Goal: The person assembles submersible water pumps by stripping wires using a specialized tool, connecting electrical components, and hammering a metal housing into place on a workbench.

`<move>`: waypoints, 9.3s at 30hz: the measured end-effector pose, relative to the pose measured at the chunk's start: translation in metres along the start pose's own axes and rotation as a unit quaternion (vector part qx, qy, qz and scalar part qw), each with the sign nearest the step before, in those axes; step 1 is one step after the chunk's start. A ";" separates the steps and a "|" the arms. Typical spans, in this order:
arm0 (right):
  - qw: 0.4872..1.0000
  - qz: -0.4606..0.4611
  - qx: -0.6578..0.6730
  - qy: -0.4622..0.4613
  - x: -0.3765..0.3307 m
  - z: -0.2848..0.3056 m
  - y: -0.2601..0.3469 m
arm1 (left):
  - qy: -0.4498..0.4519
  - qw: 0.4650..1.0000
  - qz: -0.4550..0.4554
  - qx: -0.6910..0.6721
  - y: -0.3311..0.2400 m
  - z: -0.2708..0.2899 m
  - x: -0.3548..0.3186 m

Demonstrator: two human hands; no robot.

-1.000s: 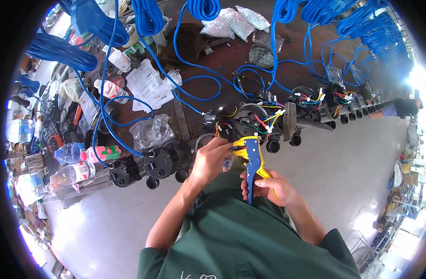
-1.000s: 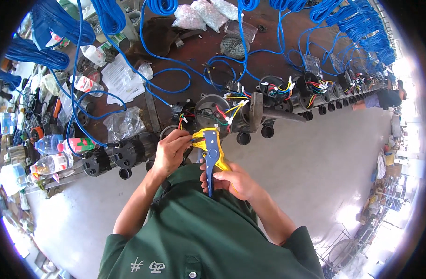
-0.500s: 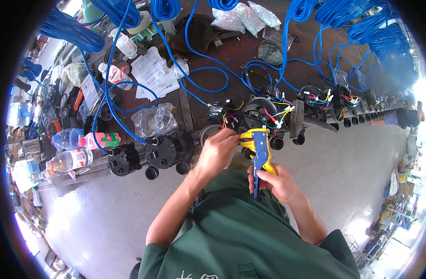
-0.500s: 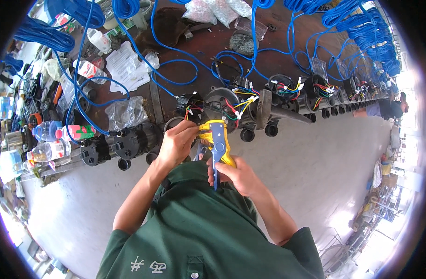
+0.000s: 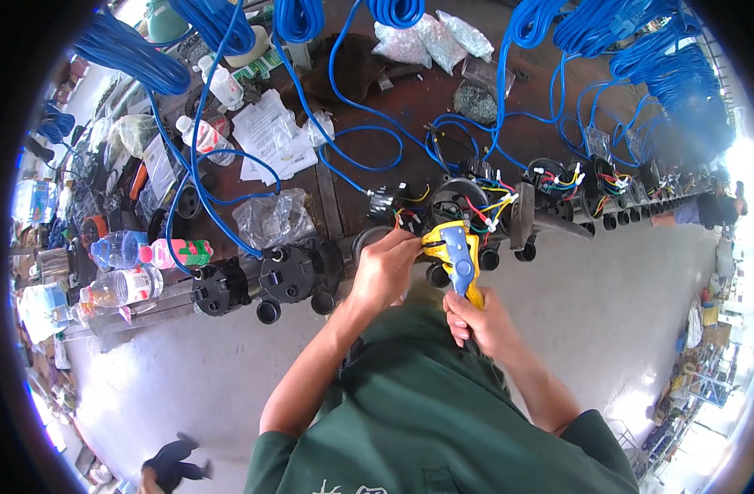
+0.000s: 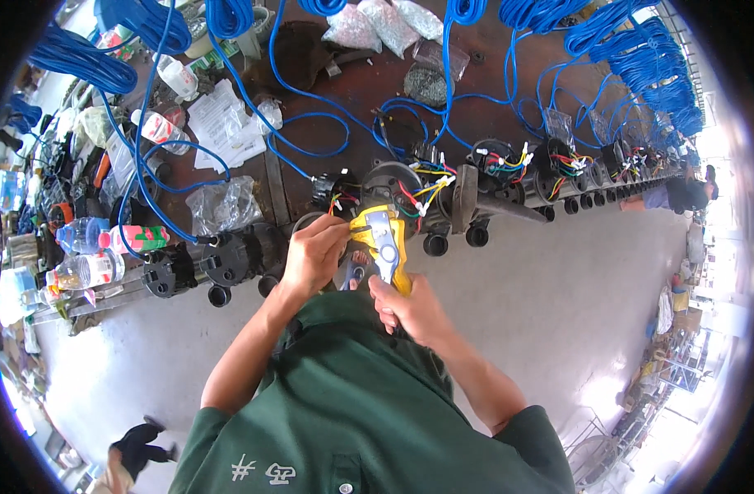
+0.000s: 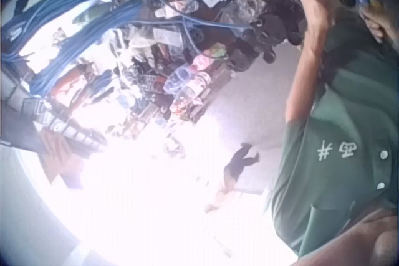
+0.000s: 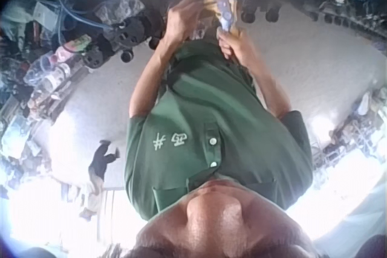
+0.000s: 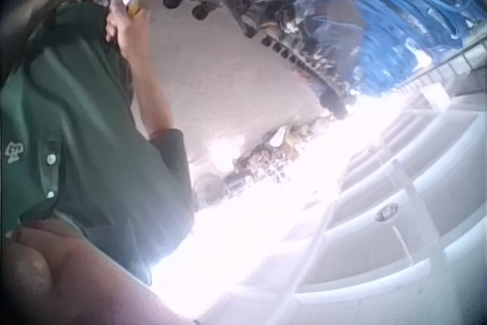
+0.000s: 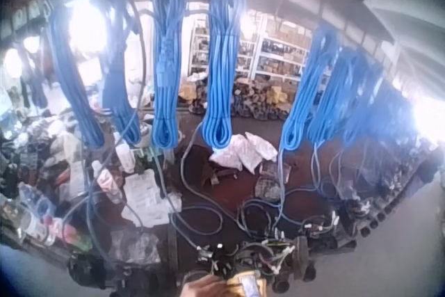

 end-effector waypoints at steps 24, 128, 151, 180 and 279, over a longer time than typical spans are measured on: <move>0.815 0.215 -0.524 -0.124 0.225 0.062 0.222 | -0.110 0.909 0.339 -0.217 0.067 -0.001 0.010; 0.980 0.048 -0.102 0.163 0.027 -0.013 0.066 | -0.049 0.976 0.182 -0.107 0.038 0.024 0.015; 0.983 0.087 -0.122 0.111 0.020 -0.019 0.071 | -0.108 0.968 0.195 -0.112 0.037 0.024 0.008; 0.997 -0.064 -0.005 -0.033 -0.021 -0.003 0.011 | -0.106 0.989 -0.091 0.045 -0.013 0.009 -0.017; 0.673 0.588 -0.448 -0.024 0.026 -0.106 0.142 | -0.043 0.823 0.497 -0.271 0.048 0.030 -0.032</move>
Point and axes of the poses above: each hand's wrist, its own x-axis towards the middle knuckle, its own z-axis out of the back of the hand, y = z × x, the point moved 10 cm from there along x, towards the middle knuckle, and after that the axes turned 15 degrees about -y, right-handed, at the moved point
